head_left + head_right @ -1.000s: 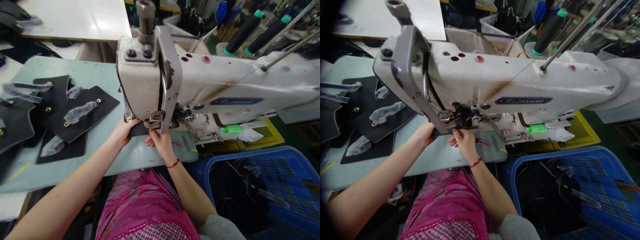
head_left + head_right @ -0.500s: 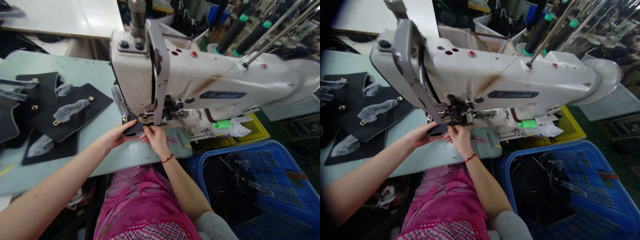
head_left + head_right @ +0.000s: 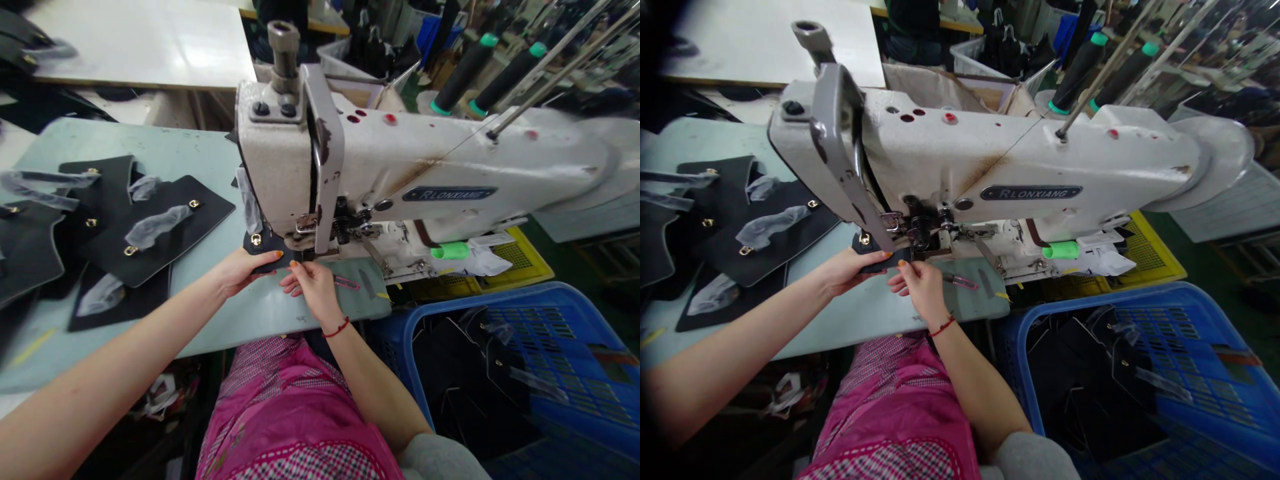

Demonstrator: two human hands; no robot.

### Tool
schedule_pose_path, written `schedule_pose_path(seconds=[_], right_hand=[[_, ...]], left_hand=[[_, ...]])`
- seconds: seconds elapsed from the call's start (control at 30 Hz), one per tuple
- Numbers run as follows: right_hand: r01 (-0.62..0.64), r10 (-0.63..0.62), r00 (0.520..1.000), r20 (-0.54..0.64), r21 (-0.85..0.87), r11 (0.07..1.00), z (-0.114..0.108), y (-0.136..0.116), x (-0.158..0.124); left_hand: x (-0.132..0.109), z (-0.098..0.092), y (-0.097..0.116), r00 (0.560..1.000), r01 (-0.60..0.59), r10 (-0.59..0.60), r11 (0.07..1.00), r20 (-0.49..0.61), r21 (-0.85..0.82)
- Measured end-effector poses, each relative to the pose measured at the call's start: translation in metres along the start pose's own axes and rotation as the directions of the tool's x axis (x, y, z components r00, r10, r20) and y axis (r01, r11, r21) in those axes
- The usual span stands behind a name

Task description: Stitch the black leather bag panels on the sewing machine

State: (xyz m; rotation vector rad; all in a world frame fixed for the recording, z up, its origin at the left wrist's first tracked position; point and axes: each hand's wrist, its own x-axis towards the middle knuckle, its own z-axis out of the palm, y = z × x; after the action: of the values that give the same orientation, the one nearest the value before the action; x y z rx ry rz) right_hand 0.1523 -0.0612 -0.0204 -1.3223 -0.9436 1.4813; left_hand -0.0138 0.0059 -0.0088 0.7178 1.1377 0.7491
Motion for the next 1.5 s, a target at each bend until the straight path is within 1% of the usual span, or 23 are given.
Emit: schedule_pose_path(seconds=[0.1, 0.27, 0.47, 0.63, 0.8, 0.93, 1.13, 1.27, 1.37, 1.5], right_hand=[[0.001, 0.000, 1.000, -0.012, 0.027, 1.000, 0.002, 0.002, 0.001], [-0.002, 0.003, 0.999, -0.040, 0.011, 1.000, 0.004, 0.001, 0.004], [-0.026, 0.030, 0.996, -0.087, 0.050, 0.998, 0.013, 0.001, 0.010], [-0.015, 0.027, 0.991, -0.129, 0.094, 0.995, 0.023, 0.006, 0.012], [-0.009, 0.026, 0.987, -0.156, 0.111, 0.994, 0.030, 0.008, 0.014], [-0.019, 0.039, 0.987, -0.159, 0.127, 0.992, 0.038, 0.008, 0.016], [-0.010, 0.058, 0.979, -0.198, 0.236, 0.972, 0.046, 0.007, 0.020], [-0.002, 0.068, 0.973, -0.222, 0.287, 0.958, 0.047, 0.004, 0.020], [-0.005, 0.079, 0.971, -0.225, 0.312, 0.950, 0.047, 0.002, 0.019], [-0.009, 0.092, 0.968, -0.232, 0.333, 0.943, 0.045, -0.001, 0.017]], left_hand=[[-0.001, 0.001, 0.000, 0.999, -0.038, 0.038, 0.999, 0.012, 0.028], [0.002, 0.001, 0.001, 0.996, -0.092, 0.092, 0.995, 0.003, 0.048], [0.007, -0.001, 0.004, 0.994, -0.112, 0.112, 0.993, -0.002, 0.033], [0.008, -0.001, 0.010, 0.991, -0.128, 0.126, 0.991, 0.039, 0.048], [0.009, 0.000, 0.012, 0.988, -0.154, 0.153, 0.986, 0.016, 0.058], [0.012, -0.001, 0.011, 0.988, -0.150, 0.152, 0.987, -0.029, 0.063], [0.013, -0.001, 0.009, 0.981, -0.181, 0.183, 0.983, -0.058, 0.044], [0.009, 0.003, 0.007, 0.973, -0.213, 0.215, 0.977, -0.088, 0.023], [0.004, 0.008, 0.002, 0.961, -0.232, 0.228, 0.973, -0.158, -0.008], [-0.002, 0.018, -0.011, 0.926, -0.296, 0.268, 0.952, -0.265, -0.072]])
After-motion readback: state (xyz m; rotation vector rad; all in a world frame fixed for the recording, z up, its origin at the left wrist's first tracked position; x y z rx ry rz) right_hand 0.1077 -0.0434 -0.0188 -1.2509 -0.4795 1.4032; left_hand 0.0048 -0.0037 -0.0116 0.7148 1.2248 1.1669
